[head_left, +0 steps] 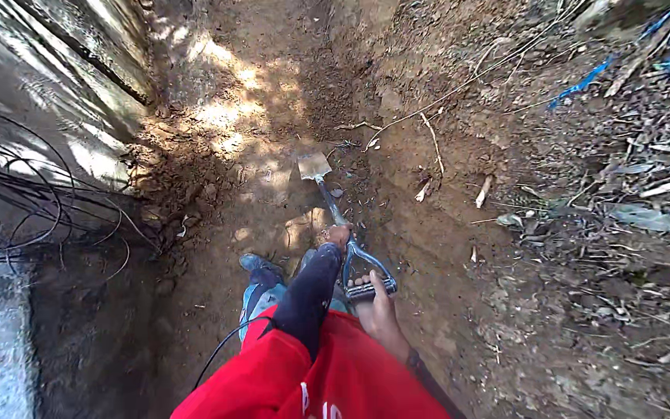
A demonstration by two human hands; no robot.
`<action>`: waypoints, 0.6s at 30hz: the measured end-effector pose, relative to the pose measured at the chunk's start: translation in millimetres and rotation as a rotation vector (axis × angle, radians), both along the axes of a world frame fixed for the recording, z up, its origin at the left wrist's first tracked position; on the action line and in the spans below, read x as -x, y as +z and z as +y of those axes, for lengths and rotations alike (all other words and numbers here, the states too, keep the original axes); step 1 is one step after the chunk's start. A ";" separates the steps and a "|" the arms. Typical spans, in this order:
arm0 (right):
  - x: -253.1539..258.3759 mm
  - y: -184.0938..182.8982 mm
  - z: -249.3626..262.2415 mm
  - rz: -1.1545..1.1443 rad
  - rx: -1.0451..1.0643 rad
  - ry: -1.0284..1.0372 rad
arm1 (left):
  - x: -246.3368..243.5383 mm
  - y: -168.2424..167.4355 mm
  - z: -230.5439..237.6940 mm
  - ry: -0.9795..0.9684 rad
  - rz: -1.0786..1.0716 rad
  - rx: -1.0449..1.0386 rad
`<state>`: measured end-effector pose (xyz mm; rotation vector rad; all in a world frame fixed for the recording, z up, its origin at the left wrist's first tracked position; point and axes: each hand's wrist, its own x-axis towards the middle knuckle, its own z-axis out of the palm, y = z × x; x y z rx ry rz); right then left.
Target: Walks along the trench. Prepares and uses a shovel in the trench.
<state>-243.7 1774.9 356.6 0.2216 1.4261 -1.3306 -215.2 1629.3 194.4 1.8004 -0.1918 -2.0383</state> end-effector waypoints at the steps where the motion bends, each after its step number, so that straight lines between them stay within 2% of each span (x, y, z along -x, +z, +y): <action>1: 4.9 -6.9 5.2 -0.055 -0.008 0.045 | -0.4 -2.7 1.7 -0.098 -0.040 0.001; 3: 9.7 -11.0 14.5 -0.151 -0.073 0.142 | -11.2 3.7 5.3 -0.189 -0.095 -0.004; 6: 20.1 7.2 24.1 -0.196 -0.223 0.320 | -25.1 13.1 11.5 -0.221 -0.121 -0.034; 7: 25.2 12.0 23.5 -0.109 -0.266 0.394 | -29.8 18.7 7.3 -0.242 -0.122 -0.041; 9: 41.3 21.8 26.9 0.377 -0.273 0.646 | -36.8 26.1 2.0 -0.292 -0.151 -0.045; 11: 68.5 31.7 24.2 0.962 -0.157 1.021 | -37.5 25.9 1.4 -0.352 -0.190 -0.031; 13: 79.2 32.3 8.9 1.408 0.053 1.384 | -42.5 28.4 2.2 -0.432 -0.221 -0.005; 15: 66.6 26.9 -6.0 1.557 0.222 1.727 | -43.7 26.4 10.8 -0.479 -0.251 0.021; 17: 41.8 22.4 -20.9 1.447 0.211 2.015 | -47.6 35.8 12.9 -0.487 -0.245 0.028; 18: 31.0 19.0 -26.6 1.395 0.191 2.080 | -49.6 42.4 8.3 -0.485 -0.231 0.034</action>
